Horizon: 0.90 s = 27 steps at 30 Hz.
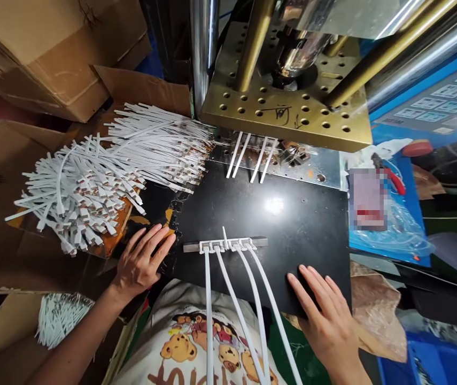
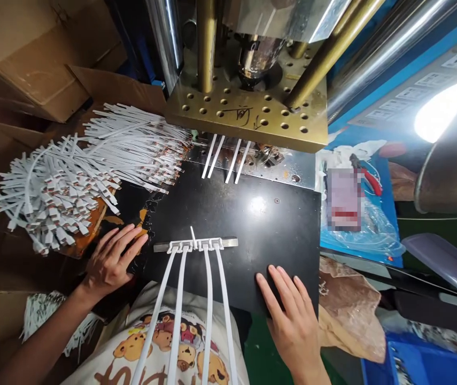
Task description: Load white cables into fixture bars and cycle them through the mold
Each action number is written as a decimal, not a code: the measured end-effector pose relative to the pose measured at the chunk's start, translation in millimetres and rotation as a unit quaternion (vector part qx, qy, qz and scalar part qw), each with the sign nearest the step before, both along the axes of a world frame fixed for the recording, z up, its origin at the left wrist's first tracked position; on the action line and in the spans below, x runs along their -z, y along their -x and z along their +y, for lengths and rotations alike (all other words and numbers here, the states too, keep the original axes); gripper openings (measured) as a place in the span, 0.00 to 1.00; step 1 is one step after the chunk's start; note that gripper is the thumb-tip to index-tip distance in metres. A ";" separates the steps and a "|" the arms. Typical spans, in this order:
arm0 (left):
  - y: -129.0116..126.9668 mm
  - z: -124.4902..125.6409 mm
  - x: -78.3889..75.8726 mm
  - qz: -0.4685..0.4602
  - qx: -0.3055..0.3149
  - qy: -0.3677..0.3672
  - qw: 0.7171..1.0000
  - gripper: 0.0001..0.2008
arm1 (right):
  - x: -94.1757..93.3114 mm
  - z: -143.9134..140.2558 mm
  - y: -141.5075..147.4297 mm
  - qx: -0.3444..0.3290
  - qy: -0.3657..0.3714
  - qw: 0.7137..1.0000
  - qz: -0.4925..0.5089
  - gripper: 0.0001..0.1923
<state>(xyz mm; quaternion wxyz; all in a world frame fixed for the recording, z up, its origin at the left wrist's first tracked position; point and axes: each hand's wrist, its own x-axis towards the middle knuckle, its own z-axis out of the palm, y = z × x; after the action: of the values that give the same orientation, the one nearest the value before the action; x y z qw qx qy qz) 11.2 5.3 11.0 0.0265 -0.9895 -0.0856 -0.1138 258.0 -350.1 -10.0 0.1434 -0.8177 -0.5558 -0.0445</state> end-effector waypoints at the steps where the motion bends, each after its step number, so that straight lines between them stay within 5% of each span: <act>1: 0.8 0.6 -0.9 0.005 0.000 0.005 1.000 0.34 | -1.0 -0.5 0.4 0.004 0.004 1.000 0.002 0.44; 5: 2.9 3.9 -9.8 0.037 0.020 0.039 0.998 0.32 | -19.2 -2.4 -4.8 -0.003 0.028 0.998 0.050 0.35; 9: -12.6 0.2 -22.4 -0.003 0.055 0.091 0.994 0.41 | -48.0 23.1 -15.6 -0.046 0.017 0.988 0.146 0.26; 15: -58.7 -15.3 -28.5 0.012 0.058 0.143 0.988 0.10 | -50.5 110.5 -37.4 -0.126 -0.057 0.973 0.182 0.16; 21: -87.7 -4.1 -31.0 0.067 0.088 0.201 0.973 0.10 | -49.7 164.7 -81.7 -0.264 0.012 0.911 0.317 0.11; 24: -104.7 -2.7 -29.9 0.065 0.107 0.190 0.974 0.09 | -42.4 202.7 -89.6 -0.202 -0.025 0.896 0.396 0.12; 27: -115.4 -5.0 -27.2 0.054 0.118 0.182 0.975 0.09 | -31.9 225.5 -97.1 -0.012 -0.159 0.887 0.434 0.13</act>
<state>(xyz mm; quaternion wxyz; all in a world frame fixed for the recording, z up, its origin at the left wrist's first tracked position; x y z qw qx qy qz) 126.6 0.3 38.2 -0.1633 -0.9854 0.0145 -0.0453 355.1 -124.6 21.9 0.4987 -0.7149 -0.4334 0.2289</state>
